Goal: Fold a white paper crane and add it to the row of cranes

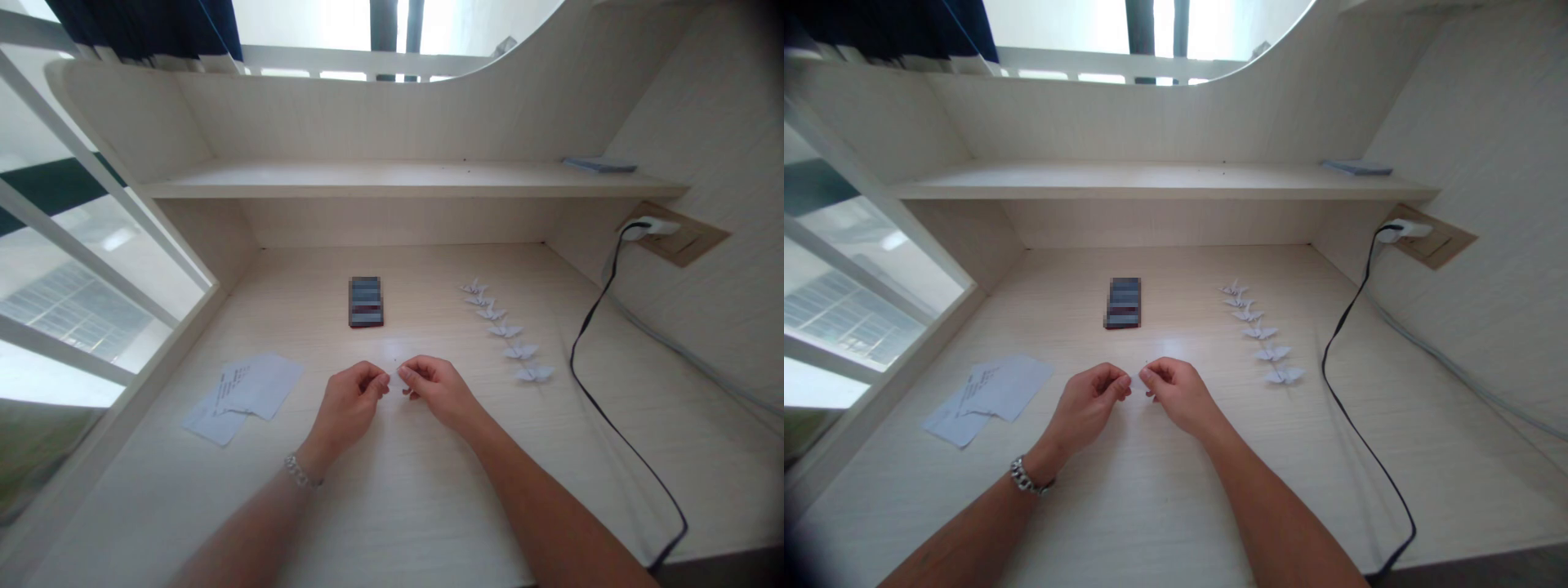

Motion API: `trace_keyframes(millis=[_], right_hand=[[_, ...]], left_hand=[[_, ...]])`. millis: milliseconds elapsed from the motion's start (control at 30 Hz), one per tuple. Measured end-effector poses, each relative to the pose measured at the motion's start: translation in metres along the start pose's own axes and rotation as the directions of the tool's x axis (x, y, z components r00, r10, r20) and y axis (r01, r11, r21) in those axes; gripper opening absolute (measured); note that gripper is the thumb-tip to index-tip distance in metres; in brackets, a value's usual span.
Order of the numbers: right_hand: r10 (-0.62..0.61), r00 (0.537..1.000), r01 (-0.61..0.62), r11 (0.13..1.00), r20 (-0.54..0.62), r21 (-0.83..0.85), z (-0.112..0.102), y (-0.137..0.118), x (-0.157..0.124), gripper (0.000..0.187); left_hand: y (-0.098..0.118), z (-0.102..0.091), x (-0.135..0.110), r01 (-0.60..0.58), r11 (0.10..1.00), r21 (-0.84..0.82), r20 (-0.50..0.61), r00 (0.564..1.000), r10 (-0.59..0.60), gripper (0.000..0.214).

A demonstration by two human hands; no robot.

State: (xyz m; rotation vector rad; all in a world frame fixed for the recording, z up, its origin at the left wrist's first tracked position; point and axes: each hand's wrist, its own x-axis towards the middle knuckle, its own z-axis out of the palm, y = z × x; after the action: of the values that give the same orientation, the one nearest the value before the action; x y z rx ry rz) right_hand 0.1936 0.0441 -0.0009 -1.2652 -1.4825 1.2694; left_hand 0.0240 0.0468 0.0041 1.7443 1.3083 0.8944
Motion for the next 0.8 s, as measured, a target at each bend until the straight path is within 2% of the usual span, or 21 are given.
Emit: trace_keyframes(millis=[67,200,267,400,633,800], right_hand=[[-0.004,0.999,0.003,1.000,-0.040,-0.020,-0.0010,0.0013,0.0005,0.023],[-0.066,0.990,0.046,0.987,-0.128,-0.153,-0.0034,0.0015,0.0007,0.023],[-0.042,0.990,0.031,0.996,-0.138,-0.080,-0.0028,0.0030,0.0023,0.023],[0.021,0.996,-0.006,0.987,-0.087,0.161,0.0022,0.0075,0.0059,0.024],[0.005,0.996,-0.001,0.999,-0.087,0.042,0.0019,0.0021,0.0021,0.015],[-0.013,0.995,0.027,0.988,-0.094,0.153,0.0035,0.0006,0.0015,0.025]], left_hand=[[-0.0002,-0.0008,0.0007,0.015,1.000,-0.017,-0.017,1.000,-0.015,0.024],[0.0013,-0.0003,0.0015,0.009,0.998,-0.068,0.031,0.999,-0.007,0.024],[0.0016,0.0004,0.0014,0.010,0.997,-0.076,0.046,0.999,-0.006,0.024],[-0.0006,0.0009,0.0015,0.016,0.997,-0.072,-0.007,1.000,-0.016,0.023],[-0.0017,0.0036,0.0016,0.033,0.986,-0.165,0.088,0.996,-0.018,0.023],[-0.0015,0.0040,0.0014,0.039,0.980,-0.195,0.043,0.999,-0.031,0.024]])
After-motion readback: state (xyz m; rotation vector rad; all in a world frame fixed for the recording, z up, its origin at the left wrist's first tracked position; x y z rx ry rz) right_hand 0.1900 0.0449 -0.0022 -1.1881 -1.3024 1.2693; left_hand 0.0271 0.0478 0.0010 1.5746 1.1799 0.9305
